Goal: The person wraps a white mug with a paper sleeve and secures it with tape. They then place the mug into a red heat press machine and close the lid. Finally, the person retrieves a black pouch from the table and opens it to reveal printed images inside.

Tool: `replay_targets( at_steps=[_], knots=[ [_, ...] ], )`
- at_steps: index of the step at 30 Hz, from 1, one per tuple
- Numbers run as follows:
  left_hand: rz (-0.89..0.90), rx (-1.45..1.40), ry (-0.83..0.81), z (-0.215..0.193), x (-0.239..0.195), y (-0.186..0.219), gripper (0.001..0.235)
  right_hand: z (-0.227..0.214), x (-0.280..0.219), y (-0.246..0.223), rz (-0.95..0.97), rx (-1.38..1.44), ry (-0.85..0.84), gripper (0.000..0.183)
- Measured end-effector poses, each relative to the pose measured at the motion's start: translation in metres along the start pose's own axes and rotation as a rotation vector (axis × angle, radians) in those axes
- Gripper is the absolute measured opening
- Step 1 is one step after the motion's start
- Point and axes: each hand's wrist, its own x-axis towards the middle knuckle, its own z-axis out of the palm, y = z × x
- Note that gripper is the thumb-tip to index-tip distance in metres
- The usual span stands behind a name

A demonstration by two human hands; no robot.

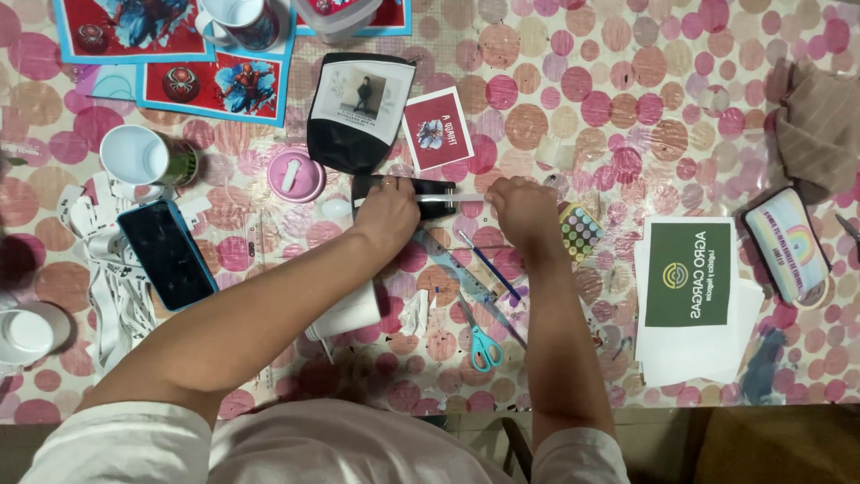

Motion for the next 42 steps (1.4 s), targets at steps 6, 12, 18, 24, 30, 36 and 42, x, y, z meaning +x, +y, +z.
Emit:
replay_targets(
  at_steps=[6, 12, 18, 24, 30, 36, 42],
  knots=[
    [0.050, 0.068, -0.195, -0.087, -0.004, -0.005, 0.026, 0.092, 0.022, -0.015, 0.045, 0.271, 0.168, 0.027],
    [0.065, -0.063, -0.041, -0.080, -0.008, -0.013, 0.028, 0.122, 0.017, -0.008, 0.222, 0.360, 0.257, 0.029],
    [0.201, -0.682, 0.193, -0.115, -0.063, -0.037, 0.045, 0.068, -0.083, -0.065, 0.009, -0.048, 0.227, 0.036],
    [0.323, -1.260, -0.362, -0.145, -0.123, -0.058, 0.068, -0.012, -0.169, -0.192, -0.060, 0.611, 0.252, 0.032],
    [0.216, -1.221, -0.345, -0.126, -0.152, -0.079, 0.006, 0.007, -0.206, -0.257, 0.101, 0.934, 0.442, 0.027],
    [0.335, -1.044, -0.339, -0.098, -0.158, -0.085, 0.017, 0.044, -0.214, -0.307, 0.324, 1.213, 0.458, 0.044],
    [0.362, -0.867, -0.412, -0.068, -0.161, -0.087, 0.011, 0.096, -0.185, -0.310, 0.520, 1.340, 0.329, 0.023]
  ],
)
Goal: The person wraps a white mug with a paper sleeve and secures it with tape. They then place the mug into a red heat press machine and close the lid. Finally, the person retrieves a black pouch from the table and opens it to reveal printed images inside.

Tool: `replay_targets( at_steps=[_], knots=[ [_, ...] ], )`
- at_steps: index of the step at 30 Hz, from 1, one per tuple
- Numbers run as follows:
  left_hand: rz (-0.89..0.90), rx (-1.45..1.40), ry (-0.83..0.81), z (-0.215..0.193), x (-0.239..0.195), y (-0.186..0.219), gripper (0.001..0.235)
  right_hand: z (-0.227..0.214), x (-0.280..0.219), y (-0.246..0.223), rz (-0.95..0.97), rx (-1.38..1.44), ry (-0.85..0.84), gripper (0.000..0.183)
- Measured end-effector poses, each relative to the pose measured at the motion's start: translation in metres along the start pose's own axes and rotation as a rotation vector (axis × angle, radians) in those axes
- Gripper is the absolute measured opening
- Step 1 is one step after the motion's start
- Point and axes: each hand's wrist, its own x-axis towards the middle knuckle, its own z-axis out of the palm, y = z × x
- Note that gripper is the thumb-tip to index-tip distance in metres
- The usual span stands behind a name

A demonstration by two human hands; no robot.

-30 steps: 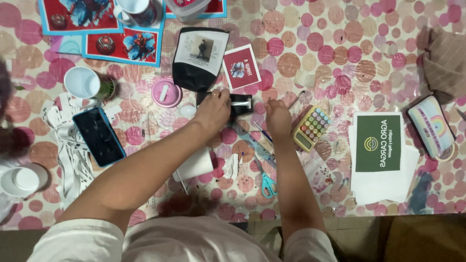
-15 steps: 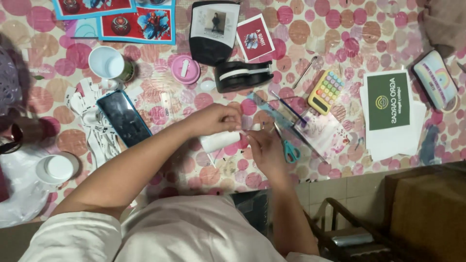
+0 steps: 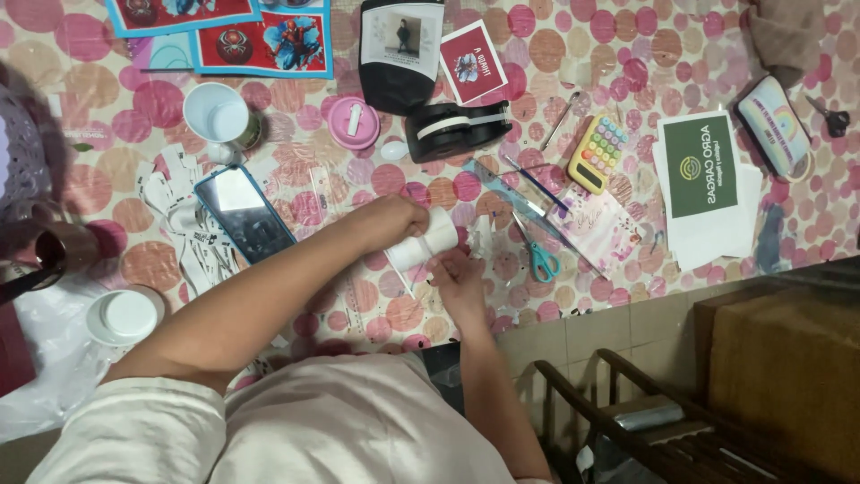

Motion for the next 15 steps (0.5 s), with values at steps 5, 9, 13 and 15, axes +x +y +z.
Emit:
replay_targets(
  at_steps=[5, 9, 13, 15],
  knots=[
    [-0.115, 0.059, -0.016, 0.001, 0.006, -0.011, 0.011, 0.012, 0.014, 0.034, 0.034, 0.047, 0.031, 0.013],
    [-0.217, -0.008, -0.022, 0.005, 0.009, -0.020, 0.016, 0.018, 0.005, 0.016, -0.025, 0.160, 0.075, 0.024],
    [-0.227, -0.048, -0.039, -0.010, 0.000, -0.010, 0.024, 0.023, 0.012, 0.036, -0.023, 0.083, 0.119, 0.032],
    [-0.266, -0.075, -0.035, -0.013, -0.001, -0.008, 0.032, 0.024, 0.014, 0.041, 0.099, -0.031, 0.123, 0.047]
  ],
)
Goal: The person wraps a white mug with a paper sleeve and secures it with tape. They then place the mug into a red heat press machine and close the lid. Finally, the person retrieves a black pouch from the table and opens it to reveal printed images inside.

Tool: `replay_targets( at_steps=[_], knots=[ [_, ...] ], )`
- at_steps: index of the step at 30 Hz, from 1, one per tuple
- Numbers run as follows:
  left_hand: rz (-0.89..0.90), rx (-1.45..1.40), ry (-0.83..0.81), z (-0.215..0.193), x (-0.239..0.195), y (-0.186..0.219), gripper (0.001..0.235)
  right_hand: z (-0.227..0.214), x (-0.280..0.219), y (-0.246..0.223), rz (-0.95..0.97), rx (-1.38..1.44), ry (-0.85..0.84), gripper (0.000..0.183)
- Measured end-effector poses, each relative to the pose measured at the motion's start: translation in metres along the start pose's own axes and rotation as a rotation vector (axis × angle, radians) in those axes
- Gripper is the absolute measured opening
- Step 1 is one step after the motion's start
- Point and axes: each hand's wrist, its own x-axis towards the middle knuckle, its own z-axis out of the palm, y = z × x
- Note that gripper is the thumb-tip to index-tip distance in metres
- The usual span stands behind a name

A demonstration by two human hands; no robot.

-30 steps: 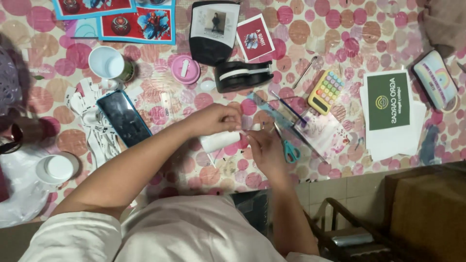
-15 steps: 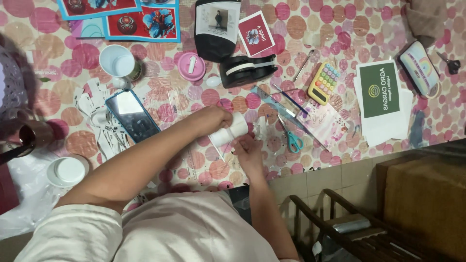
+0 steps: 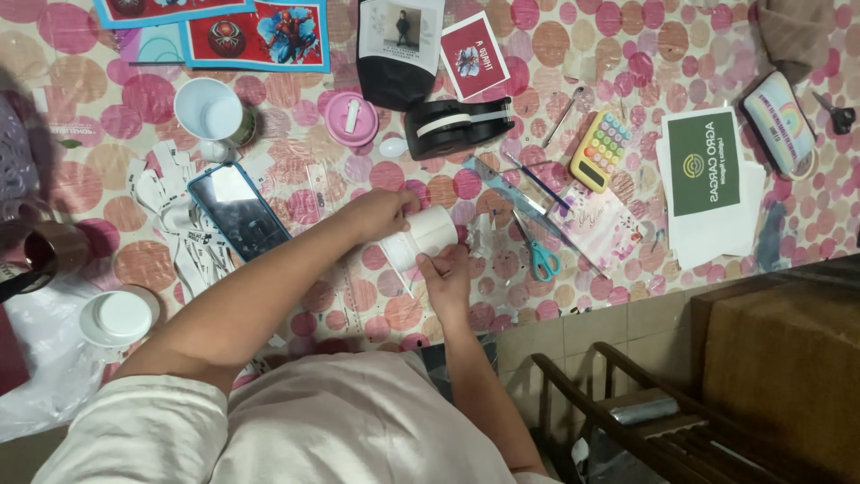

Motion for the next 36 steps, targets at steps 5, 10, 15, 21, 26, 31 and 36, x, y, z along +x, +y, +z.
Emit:
replay_targets(
  at_steps=[5, 10, 15, 21, 26, 31, 36],
  knots=[
    [-0.018, -0.036, 0.003, 0.009, 0.005, -0.008, 0.038, 0.007, 0.006, 0.017, 0.081, -0.139, 0.041, 0.043],
    [-0.050, -0.031, 0.004, 0.021, 0.013, -0.020, 0.037, 0.016, 0.009, 0.028, -0.032, -0.114, 0.064, 0.039],
    [-0.063, -0.106, 0.025, 0.037, 0.036, -0.048, 0.042, 0.015, 0.002, 0.029, -0.176, -0.107, 0.092, 0.042],
    [-0.080, -0.190, -0.045, 0.038, 0.049, -0.078, 0.061, 0.009, 0.006, 0.049, -0.029, -0.150, 0.119, 0.053],
    [-0.140, -0.478, -0.060, 0.044, 0.048, -0.082, 0.072, -0.012, 0.019, 0.049, -0.118, 0.048, 0.111, 0.049],
    [-0.001, -0.469, 0.117, -0.012, 0.050, -0.033, 0.069, -0.088, 0.064, -0.104, -0.180, -0.004, 0.201, 0.048],
    [0.448, 0.460, 0.756, -0.042, 0.101, 0.010, 0.028, -0.102, 0.220, -0.121, -0.888, -0.726, 0.086, 0.035]
  ],
)
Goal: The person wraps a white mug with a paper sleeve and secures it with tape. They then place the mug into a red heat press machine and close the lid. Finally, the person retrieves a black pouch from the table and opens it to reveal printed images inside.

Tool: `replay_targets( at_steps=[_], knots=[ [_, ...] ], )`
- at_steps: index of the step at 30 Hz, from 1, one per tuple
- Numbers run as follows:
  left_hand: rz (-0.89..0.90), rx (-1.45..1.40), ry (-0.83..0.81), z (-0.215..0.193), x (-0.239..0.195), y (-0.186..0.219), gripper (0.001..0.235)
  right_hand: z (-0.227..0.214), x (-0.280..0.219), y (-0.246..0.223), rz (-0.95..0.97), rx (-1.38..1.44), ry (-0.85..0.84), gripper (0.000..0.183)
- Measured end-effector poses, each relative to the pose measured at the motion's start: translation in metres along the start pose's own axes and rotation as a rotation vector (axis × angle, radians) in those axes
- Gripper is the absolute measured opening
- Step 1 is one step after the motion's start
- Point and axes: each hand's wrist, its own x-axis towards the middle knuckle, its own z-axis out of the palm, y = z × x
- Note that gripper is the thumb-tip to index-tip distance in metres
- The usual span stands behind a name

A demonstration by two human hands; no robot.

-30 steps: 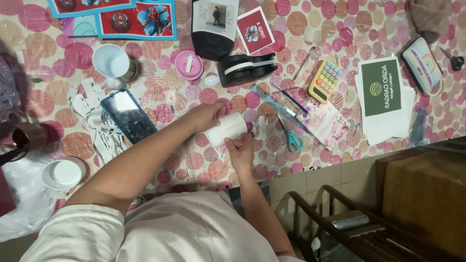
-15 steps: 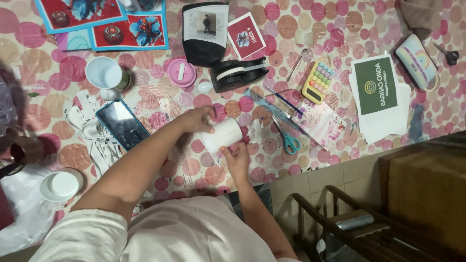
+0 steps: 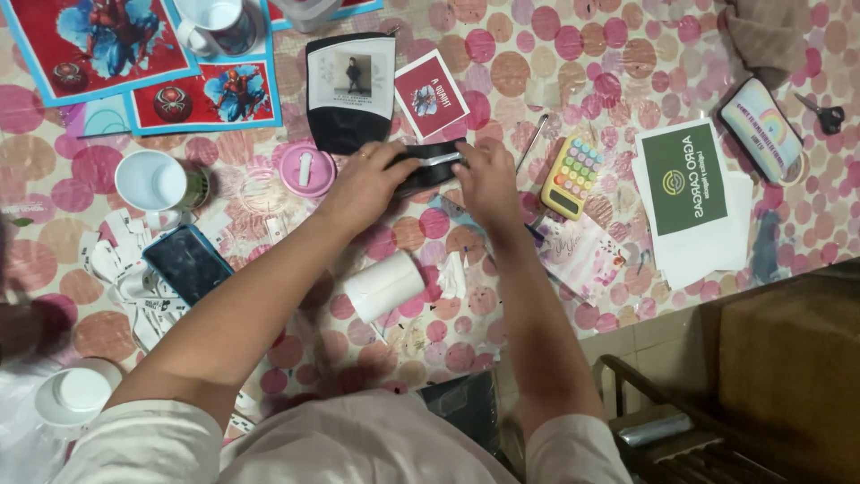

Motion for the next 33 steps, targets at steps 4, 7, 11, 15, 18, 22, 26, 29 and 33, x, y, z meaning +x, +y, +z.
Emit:
replay_targets(
  at_steps=[4, 7, 11, 15, 18, 22, 26, 29, 33],
  knots=[
    [0.103, 0.064, -0.069, 0.022, 0.004, -0.007, 0.027, 0.018, 0.052, 0.018, 0.123, -0.130, -0.419, 0.033],
    [0.082, 0.110, -0.126, 0.030, 0.006, -0.005, 0.035, 0.036, 0.072, 0.047, 0.205, -0.071, -0.614, 0.021],
    [-0.020, 0.111, -0.210, 0.028, 0.019, 0.015, 0.041, -0.046, 0.084, 0.026, 0.169, -0.086, -0.728, 0.024],
    [-0.077, 0.159, -0.221, 0.053, 0.037, 0.025, 0.055, -0.030, 0.074, 0.068, 0.263, -0.156, -0.752, 0.024],
    [-0.157, 0.131, -0.187, 0.084, 0.036, 0.010, 0.042, -0.046, 0.075, 0.047, 0.350, -0.145, -0.728, 0.026],
    [-0.150, 0.133, -0.098, 0.095, 0.040, 0.011, 0.019, 0.011, 0.051, 0.074, 0.452, -0.081, -0.658, 0.017],
    [-0.153, 0.148, -0.104, 0.081, 0.039, 0.015, 0.020, 0.019, 0.024, 0.083, 0.488, -0.032, -0.515, 0.020],
    [-0.131, 0.017, -0.090, 0.043, 0.029, 0.034, 0.029, -0.010, -0.013, 0.058, 0.381, 0.011, -0.415, 0.020],
    [-0.094, -0.590, -0.189, -0.037, 0.013, 0.076, 0.045, -0.061, -0.061, -0.041, 0.237, 0.409, -0.239, 0.031]
  ],
)
